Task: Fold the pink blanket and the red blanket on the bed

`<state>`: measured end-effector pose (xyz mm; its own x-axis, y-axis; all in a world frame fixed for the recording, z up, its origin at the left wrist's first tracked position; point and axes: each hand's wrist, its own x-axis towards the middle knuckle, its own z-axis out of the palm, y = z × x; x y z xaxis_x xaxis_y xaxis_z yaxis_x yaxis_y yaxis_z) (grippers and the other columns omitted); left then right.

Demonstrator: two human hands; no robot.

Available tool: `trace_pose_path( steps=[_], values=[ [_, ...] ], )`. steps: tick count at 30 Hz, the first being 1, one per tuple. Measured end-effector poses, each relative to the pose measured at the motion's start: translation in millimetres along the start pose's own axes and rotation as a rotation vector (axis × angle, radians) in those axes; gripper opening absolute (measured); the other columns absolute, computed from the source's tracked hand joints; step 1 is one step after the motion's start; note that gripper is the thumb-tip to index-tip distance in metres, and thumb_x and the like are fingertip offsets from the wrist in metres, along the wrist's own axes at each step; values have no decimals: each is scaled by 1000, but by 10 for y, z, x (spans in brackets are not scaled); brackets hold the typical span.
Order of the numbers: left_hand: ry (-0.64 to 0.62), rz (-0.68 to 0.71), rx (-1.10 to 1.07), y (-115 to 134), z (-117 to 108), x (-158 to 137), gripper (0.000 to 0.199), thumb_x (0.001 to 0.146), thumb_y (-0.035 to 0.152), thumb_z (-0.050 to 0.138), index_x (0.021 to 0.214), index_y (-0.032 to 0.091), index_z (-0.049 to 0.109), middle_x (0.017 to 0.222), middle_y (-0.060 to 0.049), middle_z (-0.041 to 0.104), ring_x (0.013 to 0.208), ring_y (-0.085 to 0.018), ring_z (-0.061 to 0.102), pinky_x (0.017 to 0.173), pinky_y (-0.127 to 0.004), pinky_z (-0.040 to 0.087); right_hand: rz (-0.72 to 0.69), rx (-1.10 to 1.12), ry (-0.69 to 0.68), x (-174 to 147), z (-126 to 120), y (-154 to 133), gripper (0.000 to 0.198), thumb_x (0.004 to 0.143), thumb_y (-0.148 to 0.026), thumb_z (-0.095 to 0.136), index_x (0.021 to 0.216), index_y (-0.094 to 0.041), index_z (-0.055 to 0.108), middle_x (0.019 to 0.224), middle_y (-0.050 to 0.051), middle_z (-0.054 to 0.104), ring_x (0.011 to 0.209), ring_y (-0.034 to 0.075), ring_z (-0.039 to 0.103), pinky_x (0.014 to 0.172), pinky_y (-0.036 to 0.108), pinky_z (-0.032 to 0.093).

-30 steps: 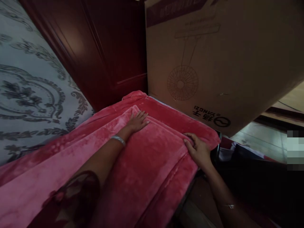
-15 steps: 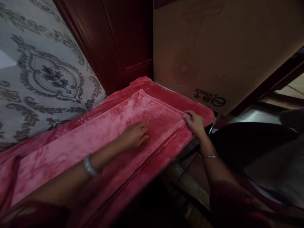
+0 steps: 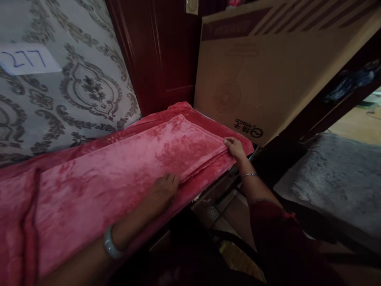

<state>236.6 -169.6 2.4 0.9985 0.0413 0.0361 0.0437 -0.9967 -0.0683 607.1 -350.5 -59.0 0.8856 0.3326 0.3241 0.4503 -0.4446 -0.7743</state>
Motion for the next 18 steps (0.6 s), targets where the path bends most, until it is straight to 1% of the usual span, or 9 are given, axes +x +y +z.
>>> trace_pose_path(
  steps=[3,6,9,12,14,16,18],
  values=[
    [21,45,-37,24,49,-58,24,96,3,41,107,17,57,103,-8,63,94,-23,58,81,-37,49,-10,-33,-7,-18,-17,-8,38,82,-34,55,110,-15,72,106,10,76,94,23,69,87,35,54],
    [-8,52,-57,57,31,-115,23,96,5,43,109,17,57,108,-9,64,97,-23,58,84,-37,49,6,-105,-31,-58,-33,-35,35,81,-30,56,109,-17,73,110,9,76,98,23,69,89,34,53],
    [-26,-11,-43,89,-27,-199,23,95,8,48,113,17,59,116,-10,65,105,-25,59,91,-40,50,34,-196,-84,-74,-61,-94,33,84,-29,55,108,-16,74,105,10,77,94,22,71,83,31,54],
    [22,-99,0,101,-33,-342,34,91,10,54,124,16,59,131,-14,62,117,-27,57,99,-44,48,47,-300,-162,-14,-88,-192,30,88,-32,56,103,-15,75,97,11,78,86,23,72,75,29,53],
    [40,-156,36,90,7,-459,41,89,11,56,130,16,59,137,-16,60,121,-29,57,101,-45,48,48,-376,-217,72,-77,-291,31,90,-38,58,98,-14,77,96,14,78,83,25,72,73,31,53],
    [36,-200,69,66,71,-578,46,88,10,55,134,17,60,140,-17,60,124,-30,58,100,-46,49,52,-453,-267,180,-28,-417,35,91,-43,60,93,-13,78,96,17,78,84,27,73,72,32,52],
    [34,-228,95,29,143,-690,50,89,7,51,137,19,61,141,-17,61,127,-31,59,100,-48,49,60,-519,-310,288,60,-557,39,91,-47,63,94,-12,78,100,20,77,88,29,74,73,33,52]
  ],
)
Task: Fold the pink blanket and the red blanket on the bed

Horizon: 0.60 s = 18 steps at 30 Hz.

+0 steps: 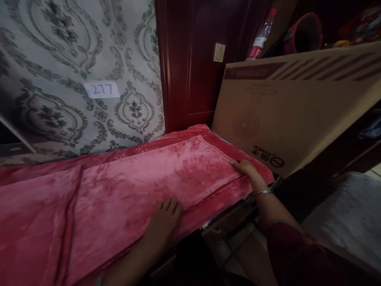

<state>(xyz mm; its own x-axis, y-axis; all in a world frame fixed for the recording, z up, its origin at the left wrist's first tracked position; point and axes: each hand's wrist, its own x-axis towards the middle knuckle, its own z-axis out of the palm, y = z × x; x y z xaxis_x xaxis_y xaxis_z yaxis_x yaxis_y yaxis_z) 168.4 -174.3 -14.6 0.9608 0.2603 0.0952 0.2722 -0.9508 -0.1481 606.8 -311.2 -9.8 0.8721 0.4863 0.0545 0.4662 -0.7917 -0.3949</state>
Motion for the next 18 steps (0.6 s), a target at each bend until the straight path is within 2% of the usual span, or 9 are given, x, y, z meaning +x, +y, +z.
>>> trace_pose_path(
  steps=[4,7,10,13,15,18],
  values=[
    [16,-43,46,-134,127,-196,58,88,3,47,141,22,60,146,-16,60,133,-32,57,104,-49,49,-11,-76,-53,145,15,-290,43,92,-47,63,104,-8,77,111,22,75,98,31,73,76,33,53],
    [59,-44,77,-242,230,-343,63,86,-1,44,143,23,60,147,-13,60,135,-29,57,107,-46,49,-50,-106,-45,132,37,-356,39,95,-42,62,112,-9,75,118,21,73,107,30,71,80,31,52],
    [204,-35,98,-326,397,-453,66,86,-3,40,142,24,60,143,-10,64,131,-24,60,109,-41,48,-75,-126,1,40,37,-312,38,98,-37,57,122,-11,71,125,20,71,114,28,68,84,30,51],
    [322,-14,109,-372,573,-480,63,88,-2,38,141,24,61,140,-9,66,128,-22,63,108,-39,50,-74,-139,13,-53,39,-273,38,99,-36,56,124,-11,70,123,20,72,113,29,69,84,30,51],
    [316,-14,92,-388,622,-464,62,87,-3,38,136,24,65,137,-9,68,126,-23,64,106,-39,52,-61,-142,2,-85,37,-278,40,99,-37,56,123,-9,70,121,22,72,112,30,70,83,31,52],
    [252,-27,48,-396,530,-428,63,86,-3,38,136,24,65,138,-9,67,127,-24,63,106,-40,52,-21,-136,-19,-75,10,-277,47,100,-45,53,122,-8,71,121,24,72,110,32,70,81,33,52]
  ],
)
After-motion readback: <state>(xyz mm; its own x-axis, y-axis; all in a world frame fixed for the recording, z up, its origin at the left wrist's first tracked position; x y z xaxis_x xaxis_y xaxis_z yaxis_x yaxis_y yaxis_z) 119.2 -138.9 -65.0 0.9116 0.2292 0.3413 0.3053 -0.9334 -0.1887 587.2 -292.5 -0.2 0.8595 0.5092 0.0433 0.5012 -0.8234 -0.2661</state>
